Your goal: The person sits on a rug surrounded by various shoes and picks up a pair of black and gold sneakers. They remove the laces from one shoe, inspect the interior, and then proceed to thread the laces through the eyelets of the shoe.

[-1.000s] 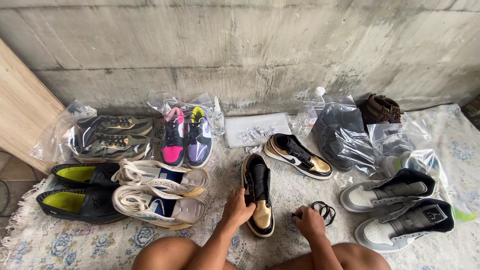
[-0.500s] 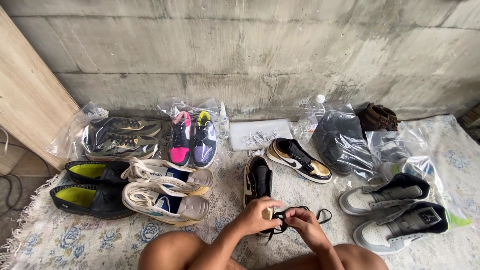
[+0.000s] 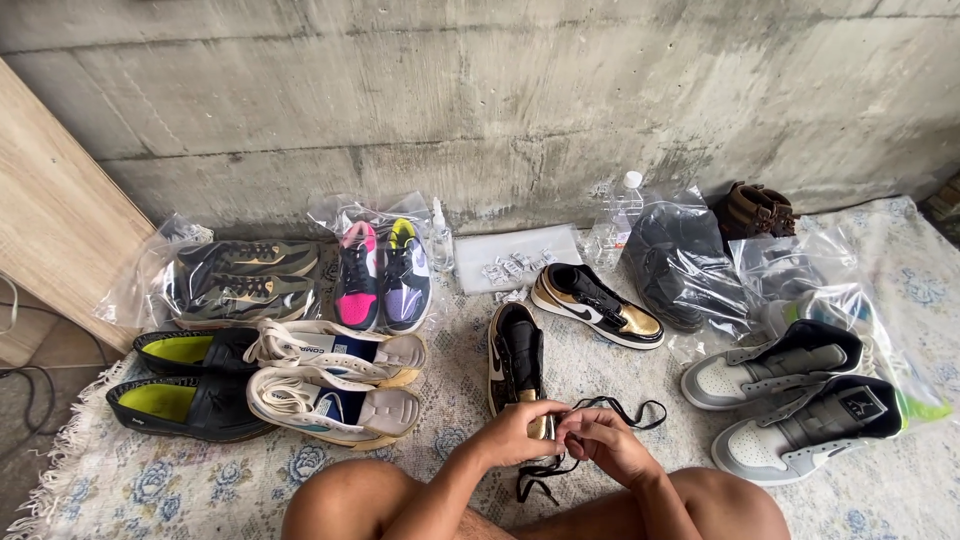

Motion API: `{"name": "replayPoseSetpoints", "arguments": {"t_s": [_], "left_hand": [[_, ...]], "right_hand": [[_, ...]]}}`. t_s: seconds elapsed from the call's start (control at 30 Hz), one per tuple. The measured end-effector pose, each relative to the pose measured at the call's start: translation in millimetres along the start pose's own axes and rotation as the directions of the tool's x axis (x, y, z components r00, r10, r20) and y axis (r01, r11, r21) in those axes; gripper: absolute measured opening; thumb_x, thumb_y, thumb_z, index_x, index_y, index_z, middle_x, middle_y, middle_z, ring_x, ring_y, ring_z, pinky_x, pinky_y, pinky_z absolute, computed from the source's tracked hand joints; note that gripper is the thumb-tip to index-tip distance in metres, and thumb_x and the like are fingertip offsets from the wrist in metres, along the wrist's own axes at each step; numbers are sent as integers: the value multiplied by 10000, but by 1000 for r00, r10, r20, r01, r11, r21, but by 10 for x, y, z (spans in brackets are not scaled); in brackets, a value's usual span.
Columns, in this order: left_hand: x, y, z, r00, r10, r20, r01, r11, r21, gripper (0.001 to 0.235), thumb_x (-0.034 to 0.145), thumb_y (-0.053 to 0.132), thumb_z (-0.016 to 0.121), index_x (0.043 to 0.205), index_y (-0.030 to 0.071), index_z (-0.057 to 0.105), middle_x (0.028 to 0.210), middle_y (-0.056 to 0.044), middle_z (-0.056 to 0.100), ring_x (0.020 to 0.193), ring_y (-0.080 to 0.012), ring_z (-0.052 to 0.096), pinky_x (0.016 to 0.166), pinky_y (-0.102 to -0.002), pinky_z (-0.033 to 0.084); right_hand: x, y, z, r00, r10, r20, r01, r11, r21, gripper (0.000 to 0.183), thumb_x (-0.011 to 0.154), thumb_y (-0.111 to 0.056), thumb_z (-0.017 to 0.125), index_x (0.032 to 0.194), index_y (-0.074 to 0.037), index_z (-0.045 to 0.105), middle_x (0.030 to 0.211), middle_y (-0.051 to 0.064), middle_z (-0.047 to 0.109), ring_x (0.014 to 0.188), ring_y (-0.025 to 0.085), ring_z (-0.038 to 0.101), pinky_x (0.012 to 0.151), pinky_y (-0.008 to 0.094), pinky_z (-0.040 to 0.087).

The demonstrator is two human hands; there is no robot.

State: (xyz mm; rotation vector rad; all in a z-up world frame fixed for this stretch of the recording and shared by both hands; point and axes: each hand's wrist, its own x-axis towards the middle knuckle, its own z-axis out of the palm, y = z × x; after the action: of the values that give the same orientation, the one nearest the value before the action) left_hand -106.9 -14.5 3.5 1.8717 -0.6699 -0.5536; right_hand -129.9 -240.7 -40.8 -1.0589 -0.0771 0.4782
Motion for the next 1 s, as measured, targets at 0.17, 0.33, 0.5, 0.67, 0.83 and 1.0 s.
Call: {"name": "replayPoseSetpoints", "arguments": {"t_s": [0.17, 0.33, 0.5, 0.67, 0.83, 1.0], "left_hand": [[66, -135, 22, 992, 73, -102, -58, 988, 144, 323, 869, 62, 727, 1191, 52, 711, 946, -106, 738, 572, -110, 588, 433, -216, 434], [76, -174, -227, 960, 190, -207, -155, 972, 174, 153, 989, 38, 599, 1071, 27, 727, 829, -80, 709, 519, -84, 487, 423, -195, 399], [-50, -6, -683, 760, 214, -614, -204, 975, 88, 242, 978, 176, 612, 1126, 42, 751, 603, 12, 609, 430, -64, 411, 342, -196, 305], [-304, 115, -1038, 552, 353, -755, -220, 935, 277, 198, 960, 96, 638, 1123, 62, 745, 700, -4, 653, 553, -86, 509, 460, -181, 411], [-707, 474, -1222, 307, 52, -950, -228, 973, -20, 207, 1028, 134, 574, 1160, 51, 710, 767, -38, 700, 580, -108, 663, 422, -199, 507], [-1029, 644, -1298, 182, 110, -977, -114, 989, 90, 248, 1063, 197, 599, 956, 50, 767, 550, 95, 409, 501, -28, 268, 467, -217, 188]], "right_hand": [[-15, -5, -67, 1000, -10, -23, 11, 1000, 11, 197, 929, -20, 623, 952, 116, 763, 864, 215, 758, 632, 171, 563, 604, 285, 452], [-15, -68, -38, 992, -31, -120, 29, 999, -21, 232, 974, -20, 619, 1100, 104, 769, 861, 206, 742, 718, 208, 622, 672, 314, 505], [15, -97, -247, 959, -244, -144, 251, 967, 37, 263, 968, -25, 619, 1191, -14, 757, 779, 169, 755, 543, 140, 550, 466, 242, 412], [-134, -356, -277, 914, -364, -179, 375, 927, 28, 257, 979, -25, 612, 1196, -26, 748, 742, 134, 732, 539, 118, 497, 502, 240, 394], [-215, -373, -466, 884, -403, -236, 423, 905, 39, 266, 968, 37, 608, 1210, 70, 712, 766, 165, 676, 606, 123, 500, 516, 216, 346], [-124, -340, -464, 819, -409, -402, 434, 900, -32, 237, 963, 23, 635, 1186, 55, 707, 768, 86, 648, 618, 107, 538, 529, 218, 381]]}}
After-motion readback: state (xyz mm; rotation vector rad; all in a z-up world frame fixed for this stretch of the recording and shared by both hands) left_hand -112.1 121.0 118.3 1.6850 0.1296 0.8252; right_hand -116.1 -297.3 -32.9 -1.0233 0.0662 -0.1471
